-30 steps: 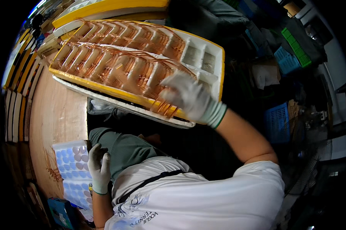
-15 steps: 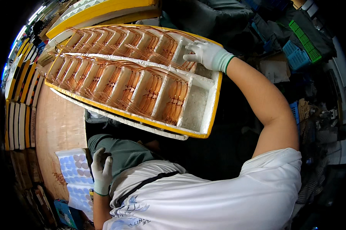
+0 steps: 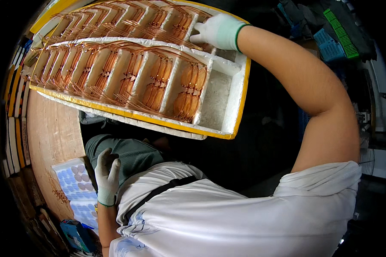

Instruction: The person repeatedly picks up copper wire loops, bends and twists them by hand, and places the finished pieces into a yellow tray. The workspace includes a blue silicone mold, loose copper wire, and various tools on a cluttered table.

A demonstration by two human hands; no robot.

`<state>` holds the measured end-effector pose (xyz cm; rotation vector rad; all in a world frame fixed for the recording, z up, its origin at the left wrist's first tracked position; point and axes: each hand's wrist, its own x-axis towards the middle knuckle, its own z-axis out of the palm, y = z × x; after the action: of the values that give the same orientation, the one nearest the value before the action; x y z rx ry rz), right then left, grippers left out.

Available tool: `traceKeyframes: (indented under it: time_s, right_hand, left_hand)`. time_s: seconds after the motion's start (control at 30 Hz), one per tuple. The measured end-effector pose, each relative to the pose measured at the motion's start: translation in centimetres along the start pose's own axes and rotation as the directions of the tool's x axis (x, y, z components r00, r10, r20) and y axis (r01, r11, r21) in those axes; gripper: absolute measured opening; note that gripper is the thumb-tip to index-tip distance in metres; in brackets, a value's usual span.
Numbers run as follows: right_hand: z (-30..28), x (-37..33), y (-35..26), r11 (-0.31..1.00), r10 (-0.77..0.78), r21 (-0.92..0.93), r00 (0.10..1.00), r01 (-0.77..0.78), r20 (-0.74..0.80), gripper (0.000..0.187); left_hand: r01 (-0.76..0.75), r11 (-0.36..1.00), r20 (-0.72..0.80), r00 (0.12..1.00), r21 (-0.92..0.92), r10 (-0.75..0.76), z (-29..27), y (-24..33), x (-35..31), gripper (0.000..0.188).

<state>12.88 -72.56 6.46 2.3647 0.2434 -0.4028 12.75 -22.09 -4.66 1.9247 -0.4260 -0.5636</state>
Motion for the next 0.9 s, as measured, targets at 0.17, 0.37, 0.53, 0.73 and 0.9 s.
traceKeyframes:
  time_s: [0.17,0.37,0.53,0.73,0.9]
  right_hand:
    - [0.5,-0.9,-0.3,0.991,0.044,0.127,0.999,-0.046,0.014,0.054]
    - [-1.5,-4.0,1.2,0.618,0.582,0.744,0.783,-0.252,-0.219,0.036]
    - [-12.8,-5.6,-8.1,0.423,0.711,0.903,0.593,0.070,-0.379,0.031]
    - [-18.0,4.3,-32.2,0.023,0.344,0.518,0.480,0.855,-0.807,0.047]
    - [-21.1,8.8,-42.7,-0.497,-0.084,0.670,0.738,0.552,-0.670,0.093]
  left_hand:
    - [0.059,0.985,-0.049,0.996,-0.163,-0.068,-1.1,-1.2,-0.7,0.042]
    - [0.071,0.981,-0.073,0.994,-0.183,-0.085,-3.2,-2.6,-1.1,0.040]
    - [0.064,0.963,-0.236,0.963,-0.261,-0.128,-6.7,-4.3,-3.6,0.036]
    - [0.032,0.979,-0.413,0.903,-0.203,-0.115,-13.5,-6.2,-4.7,0.037]
    - [0.131,0.965,-0.625,0.740,-0.229,-0.249,-18.4,-8.2,-11.0,0.037]
